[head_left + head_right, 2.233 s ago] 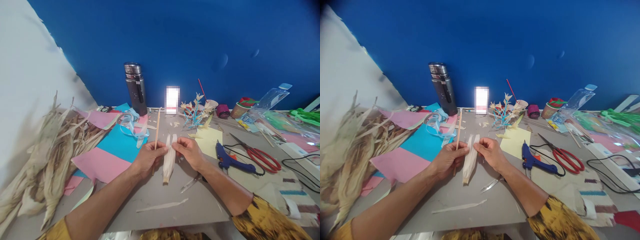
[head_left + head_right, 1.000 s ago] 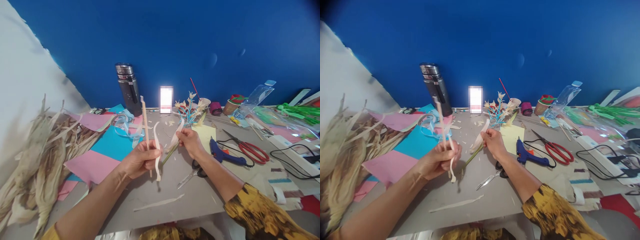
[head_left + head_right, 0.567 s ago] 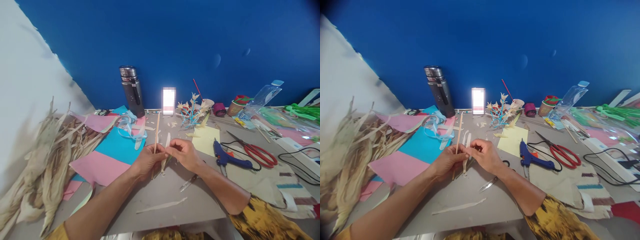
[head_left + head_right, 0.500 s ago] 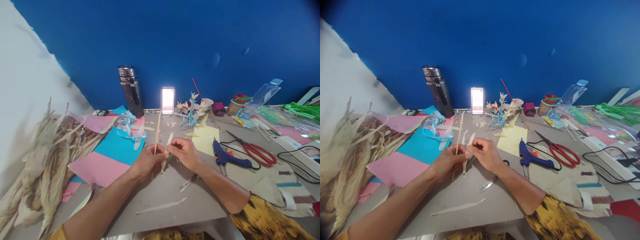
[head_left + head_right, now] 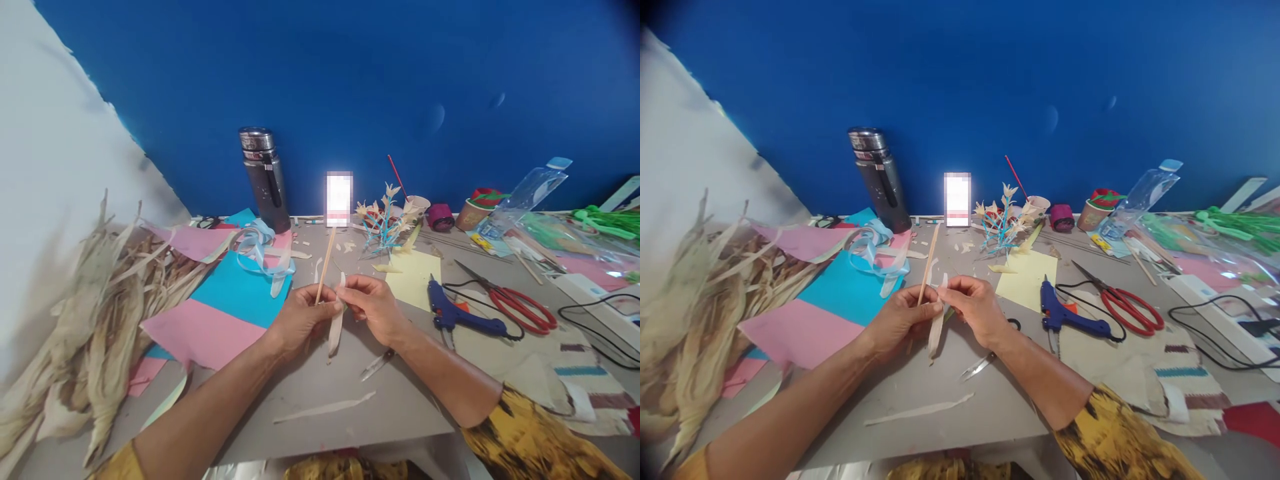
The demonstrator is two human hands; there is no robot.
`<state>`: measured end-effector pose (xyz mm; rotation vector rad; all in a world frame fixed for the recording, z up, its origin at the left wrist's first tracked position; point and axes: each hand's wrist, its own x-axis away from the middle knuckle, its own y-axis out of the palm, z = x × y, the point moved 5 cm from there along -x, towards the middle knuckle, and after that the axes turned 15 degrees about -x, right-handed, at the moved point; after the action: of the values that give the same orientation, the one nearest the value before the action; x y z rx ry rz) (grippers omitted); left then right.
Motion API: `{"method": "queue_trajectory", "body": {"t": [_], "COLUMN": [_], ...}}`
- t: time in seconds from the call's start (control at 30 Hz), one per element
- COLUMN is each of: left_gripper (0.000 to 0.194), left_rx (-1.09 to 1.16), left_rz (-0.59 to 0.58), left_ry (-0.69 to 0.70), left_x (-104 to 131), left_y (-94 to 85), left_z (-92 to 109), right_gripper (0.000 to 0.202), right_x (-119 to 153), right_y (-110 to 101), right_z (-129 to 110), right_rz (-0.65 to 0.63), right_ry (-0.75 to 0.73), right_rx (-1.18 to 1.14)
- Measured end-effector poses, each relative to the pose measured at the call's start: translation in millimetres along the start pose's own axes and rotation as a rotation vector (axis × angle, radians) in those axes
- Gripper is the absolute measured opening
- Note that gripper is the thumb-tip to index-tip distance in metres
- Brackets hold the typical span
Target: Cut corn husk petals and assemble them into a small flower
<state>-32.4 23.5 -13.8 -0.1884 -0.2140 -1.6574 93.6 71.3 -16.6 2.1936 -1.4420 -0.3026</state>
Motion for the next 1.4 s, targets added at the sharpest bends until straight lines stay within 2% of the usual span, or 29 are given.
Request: {"method": "queue_trajectory", "body": {"t": [0.07, 0.23, 0.5, 0.67, 0.9, 1.03, 1.13, 1.4], "left_gripper": [0.033, 0.035, 0.032, 0.028, 0.035, 0.031, 0.027, 0.024], "left_rx": [0.013, 0.038, 0.034, -0.003, -0.029, -0.058, -0.106, -0.248], "left_rz": [-0.005, -0.105, -0.055, -0.066, -0.089, 0.002, 0.043, -0.021], "left_ry": [-0.018, -0.083, -0.047, -0.007, 0.066, 0.053, 0.033, -0.006], "left_x": [-0.7, -0.3, 0.6, -1.8, 0.9, 0.4, -0.4, 2.4], "left_y": [-0.2, 3.1, 3.2, 2.0, -0.1, -1.9, -4.1, -8.0], "left_z": [-1.0, -1.2, 4.6, 1.4, 5.4, 2.5, 0.3, 5.8], "right_gripper": [0.028, 0.021, 0.017, 0.025, 0.027, 0.034, 0.038, 0.038], "right_x": [1.0, 0.9, 0.7, -0.2, -2.1, 1.8, 4.4, 5.7], "right_y": [0.8, -2.3, 1.4, 0.9, -3.2, -0.4, 2.5, 6.7], "right_z": [3.3, 5.1, 3.8, 5.0, -0.7, 0.3, 2.2, 0.2], "right_rz": [0.013, 0.13, 0.135, 0.169, 0.124, 0.05, 0.0, -0.161], "right_ry": [0.034, 0.069, 0.087, 0.097, 0.027, 0.007, 0.05, 0.179], "right_rx": [-0.025, -0.116, -0.209, -0.254, -0.23, -0.111, -0.087, -0.045]}}
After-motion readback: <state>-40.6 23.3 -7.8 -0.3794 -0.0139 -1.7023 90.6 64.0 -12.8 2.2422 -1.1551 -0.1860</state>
